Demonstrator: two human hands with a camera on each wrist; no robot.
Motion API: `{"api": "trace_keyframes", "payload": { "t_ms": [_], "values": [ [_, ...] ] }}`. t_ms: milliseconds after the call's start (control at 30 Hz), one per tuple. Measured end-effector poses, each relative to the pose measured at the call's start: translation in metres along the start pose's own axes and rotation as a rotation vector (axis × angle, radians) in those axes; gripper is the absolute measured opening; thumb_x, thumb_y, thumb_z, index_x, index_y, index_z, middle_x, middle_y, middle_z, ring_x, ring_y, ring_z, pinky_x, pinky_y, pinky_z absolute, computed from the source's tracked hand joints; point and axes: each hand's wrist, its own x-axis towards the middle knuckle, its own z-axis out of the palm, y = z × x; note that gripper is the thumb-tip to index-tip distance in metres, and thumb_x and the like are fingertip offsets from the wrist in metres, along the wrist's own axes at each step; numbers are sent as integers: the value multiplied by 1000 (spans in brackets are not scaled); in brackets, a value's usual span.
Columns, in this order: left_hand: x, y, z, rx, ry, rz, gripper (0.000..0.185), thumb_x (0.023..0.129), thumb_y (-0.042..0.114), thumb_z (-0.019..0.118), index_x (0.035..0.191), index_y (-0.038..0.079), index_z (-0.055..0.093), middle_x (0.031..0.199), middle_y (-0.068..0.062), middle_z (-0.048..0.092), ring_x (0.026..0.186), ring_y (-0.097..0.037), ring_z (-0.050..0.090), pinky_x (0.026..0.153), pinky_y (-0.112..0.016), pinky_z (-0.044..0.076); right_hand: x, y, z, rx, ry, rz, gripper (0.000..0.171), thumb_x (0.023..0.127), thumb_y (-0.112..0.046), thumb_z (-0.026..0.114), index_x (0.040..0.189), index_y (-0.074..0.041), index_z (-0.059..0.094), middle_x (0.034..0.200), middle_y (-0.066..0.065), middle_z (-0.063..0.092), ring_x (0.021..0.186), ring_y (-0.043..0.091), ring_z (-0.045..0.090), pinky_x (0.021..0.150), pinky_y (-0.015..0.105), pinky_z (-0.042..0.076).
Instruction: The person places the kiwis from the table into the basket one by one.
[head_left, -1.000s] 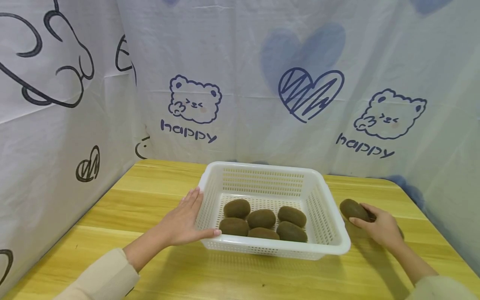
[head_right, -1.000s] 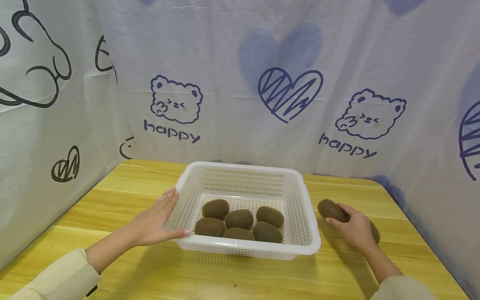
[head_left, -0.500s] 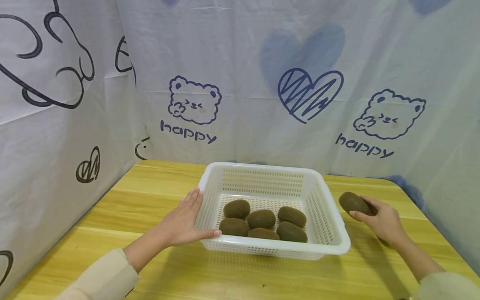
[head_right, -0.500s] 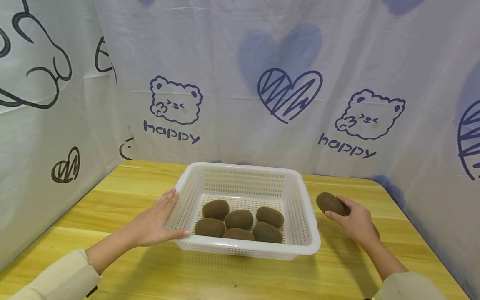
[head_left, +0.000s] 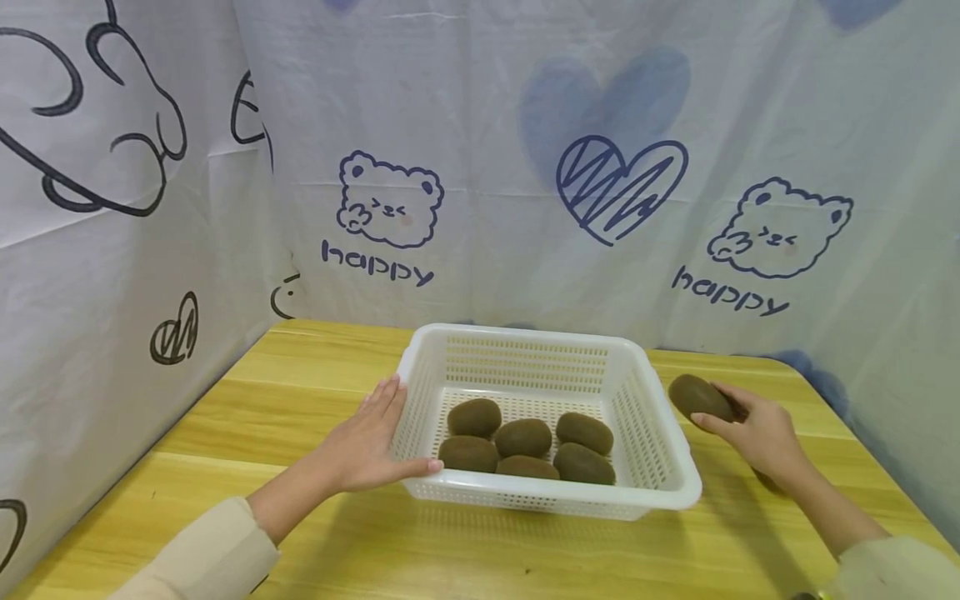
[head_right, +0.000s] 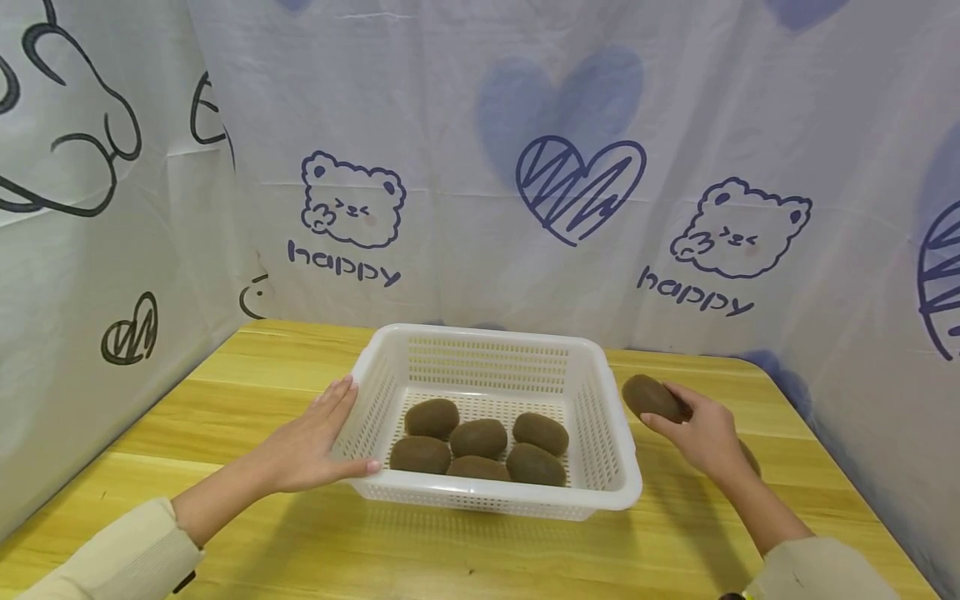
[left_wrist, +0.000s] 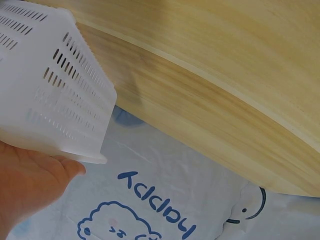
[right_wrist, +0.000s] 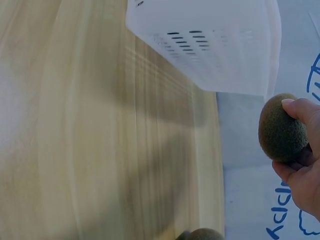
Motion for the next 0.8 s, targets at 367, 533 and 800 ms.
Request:
{"api": "trace_keyframes", "payload": {
  "t_ms": [367,533,800],
  "values": [
    [0,0,0,-2,-4,-2,110,75,68,56,144,-8,17,153,-25,9,141,-42,12,115,-51,20,5,-18,-2,24,47,-40,64,85,-28,67,131,10,45,121,35,54,104,47,58,73,45,56],
    [0,0,1,0,-3,-3,110,75,69,56,144,-8,17,153,-25,9,141,-42,13,114,-52,20,9,-27,1,35,41,-56,63,84,-25,68,130,11,45,121,36,53,105,48,57,76,47,55],
    [1,-1,2,11,4,2,111,75,69,55,144,-8,17,153,-25,10,141,-41,13,114,-51,21,18,-43,9,52,44,-99,57,83,-19,69,126,11,49,119,35,55,102,46,59,80,50,53]
  ]
}}
